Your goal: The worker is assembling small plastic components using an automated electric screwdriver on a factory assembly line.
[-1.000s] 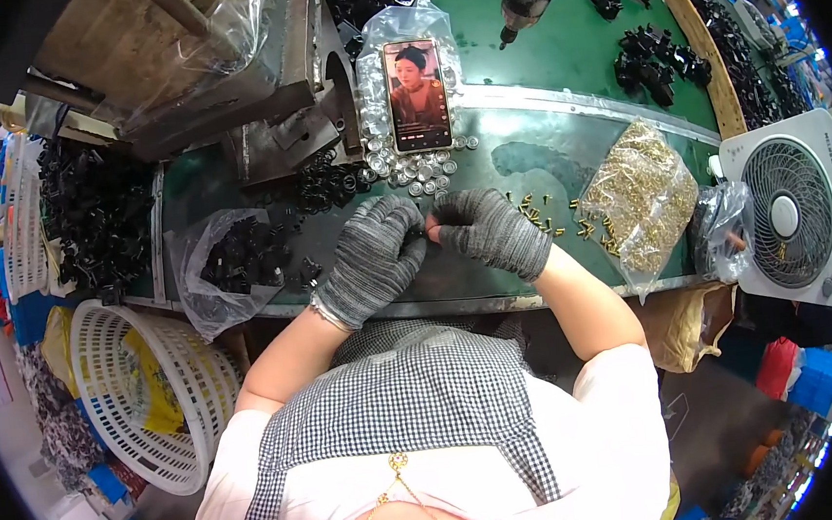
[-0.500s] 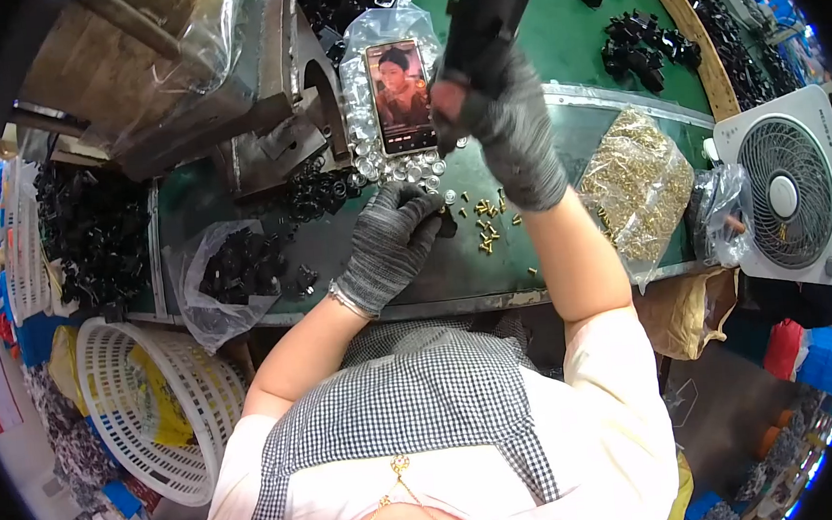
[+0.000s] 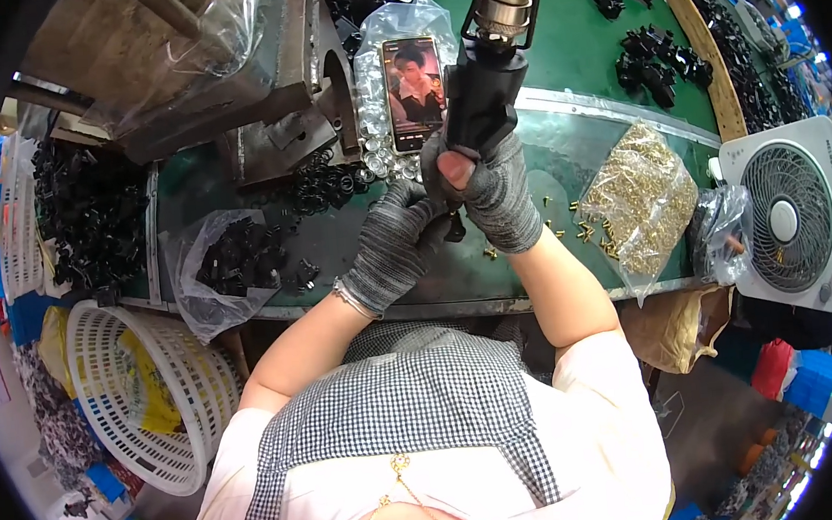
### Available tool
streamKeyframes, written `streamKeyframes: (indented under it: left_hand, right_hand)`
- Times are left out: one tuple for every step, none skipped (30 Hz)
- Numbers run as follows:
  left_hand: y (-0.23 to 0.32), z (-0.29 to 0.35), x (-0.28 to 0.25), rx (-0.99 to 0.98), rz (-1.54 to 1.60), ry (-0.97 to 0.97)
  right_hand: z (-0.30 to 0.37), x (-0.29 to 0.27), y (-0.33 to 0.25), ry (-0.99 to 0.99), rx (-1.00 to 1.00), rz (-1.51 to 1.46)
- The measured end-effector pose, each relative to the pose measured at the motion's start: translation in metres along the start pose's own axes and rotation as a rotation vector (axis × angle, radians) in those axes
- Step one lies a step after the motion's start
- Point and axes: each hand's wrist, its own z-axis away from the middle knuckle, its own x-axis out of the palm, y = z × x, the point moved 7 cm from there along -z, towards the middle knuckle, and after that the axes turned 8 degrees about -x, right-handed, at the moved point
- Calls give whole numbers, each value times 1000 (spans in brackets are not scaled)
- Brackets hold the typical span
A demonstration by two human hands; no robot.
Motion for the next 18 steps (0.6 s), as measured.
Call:
streamKeyframes:
  left_hand:
    - [-3, 0, 1, -15, 45, -17]
    - [-3, -1, 1, -19, 41, -8]
    - [-1, -1, 0, 6, 39, 8]
    - [2, -1, -1, 32, 35, 24]
    - [4, -2, -2, 58, 31, 42]
    - [4, -1, -3, 50, 23, 55]
    - [3, -2, -3, 52, 25, 31]
    - [2, -2, -3, 49, 22, 13]
    - [1, -2, -4, 45, 17, -4]
    - [0, 0, -4, 29, -3, 22]
    - [1, 2, -2, 67, -32, 51]
    - [0, 5, -1, 102, -65, 83]
    - [1, 7, -8, 133, -105, 115]
    - [-1, 13, -16, 108, -141, 151]
    - [3, 17, -25, 83, -119, 185]
    - [6, 20, -35, 62, -93, 219]
    - [5, 23, -47, 42, -66, 253]
    - [-2, 31, -63, 27, -101, 289]
  right_hand:
    - [-1, 0, 2, 6, 19, 4]
    - [0, 2, 2, -4, 20, 1]
    - [0, 2, 0, 5, 8, 26]
    - [1, 2, -1, 13, -5, 50]
    - [2, 3, -4, 20, -19, 74]
    - [3, 6, -5, 4, -15, 67]
    - [2, 10, -9, -14, -8, 33]
    - [2, 16, -12, -38, 2, -8]
    - [2, 20, -14, -66, 12, -50]
    - [2, 19, -18, -97, 19, -67]
    - [3, 10, -17, -75, 98, -41]
    - [2, -2, -14, -61, 179, -12]
    - [-1, -7, -22, -275, 59, 214]
    - [1, -4, -24, -487, -80, 432]
    - [11, -4, -10, -501, 3, 590]
    - [21, -4, 0, -510, 82, 755]
    - [27, 3, 10, -632, 156, 863]
    - [33, 11, 19, -763, 217, 968]
